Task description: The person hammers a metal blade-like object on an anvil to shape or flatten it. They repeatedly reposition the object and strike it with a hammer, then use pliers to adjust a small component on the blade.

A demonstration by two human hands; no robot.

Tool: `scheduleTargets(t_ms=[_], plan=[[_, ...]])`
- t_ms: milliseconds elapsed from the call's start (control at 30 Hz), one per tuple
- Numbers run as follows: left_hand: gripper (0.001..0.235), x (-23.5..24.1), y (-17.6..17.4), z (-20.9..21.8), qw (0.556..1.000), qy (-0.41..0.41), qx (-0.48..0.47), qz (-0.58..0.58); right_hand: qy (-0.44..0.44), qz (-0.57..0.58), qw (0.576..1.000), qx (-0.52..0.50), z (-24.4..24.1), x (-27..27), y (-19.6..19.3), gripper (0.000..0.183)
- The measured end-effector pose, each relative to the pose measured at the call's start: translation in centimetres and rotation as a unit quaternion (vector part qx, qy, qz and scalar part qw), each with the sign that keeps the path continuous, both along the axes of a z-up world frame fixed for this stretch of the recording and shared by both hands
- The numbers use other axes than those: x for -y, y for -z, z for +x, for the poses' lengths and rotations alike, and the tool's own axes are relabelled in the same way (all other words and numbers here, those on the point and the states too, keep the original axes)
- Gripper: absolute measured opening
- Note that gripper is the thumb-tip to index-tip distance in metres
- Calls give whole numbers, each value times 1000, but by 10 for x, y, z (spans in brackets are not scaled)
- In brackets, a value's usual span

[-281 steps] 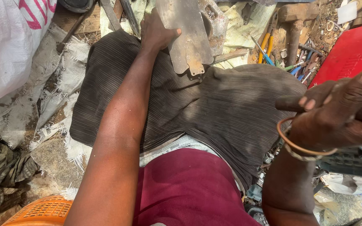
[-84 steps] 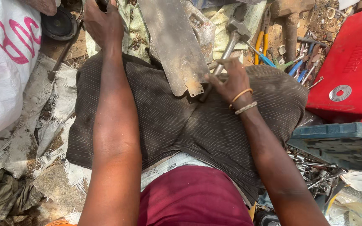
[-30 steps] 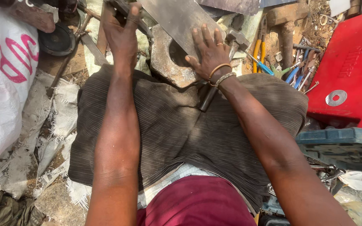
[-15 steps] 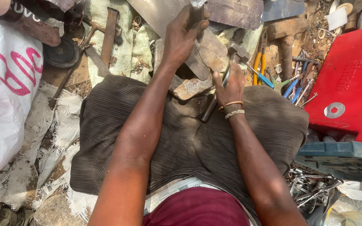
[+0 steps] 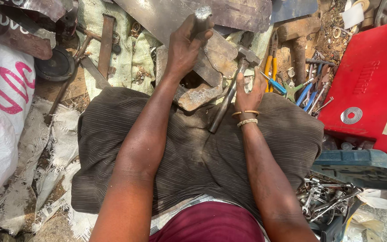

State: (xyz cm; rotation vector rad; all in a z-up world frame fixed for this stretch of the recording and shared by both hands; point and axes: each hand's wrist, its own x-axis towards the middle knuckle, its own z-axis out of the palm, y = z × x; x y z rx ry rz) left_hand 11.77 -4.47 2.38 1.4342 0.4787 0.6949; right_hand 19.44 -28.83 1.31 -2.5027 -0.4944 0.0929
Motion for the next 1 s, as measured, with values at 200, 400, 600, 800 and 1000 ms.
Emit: scheduleTargets(t_ms=[200, 400, 600, 800, 1000], plan=[[34, 0, -4, -5, 999, 7, 3, -31, -170, -2, 985, 6, -16, -13, -16, 54], [31, -1, -6, -8, 999, 2, 32, -12, -228, 7, 972, 61, -32, -22, -29, 46], [34, -4, -12, -9, 1000, -2, 5, 11, -21, 50, 999, -5, -16, -6, -12, 35], [36, -5, -14, -11, 1000, 10, 12, -16, 120, 59, 982, -131, -9, 6, 15, 38], [38, -7, -10, -13, 999, 7, 44, 13, 161, 94, 947, -262, -9, 2, 16, 54]])
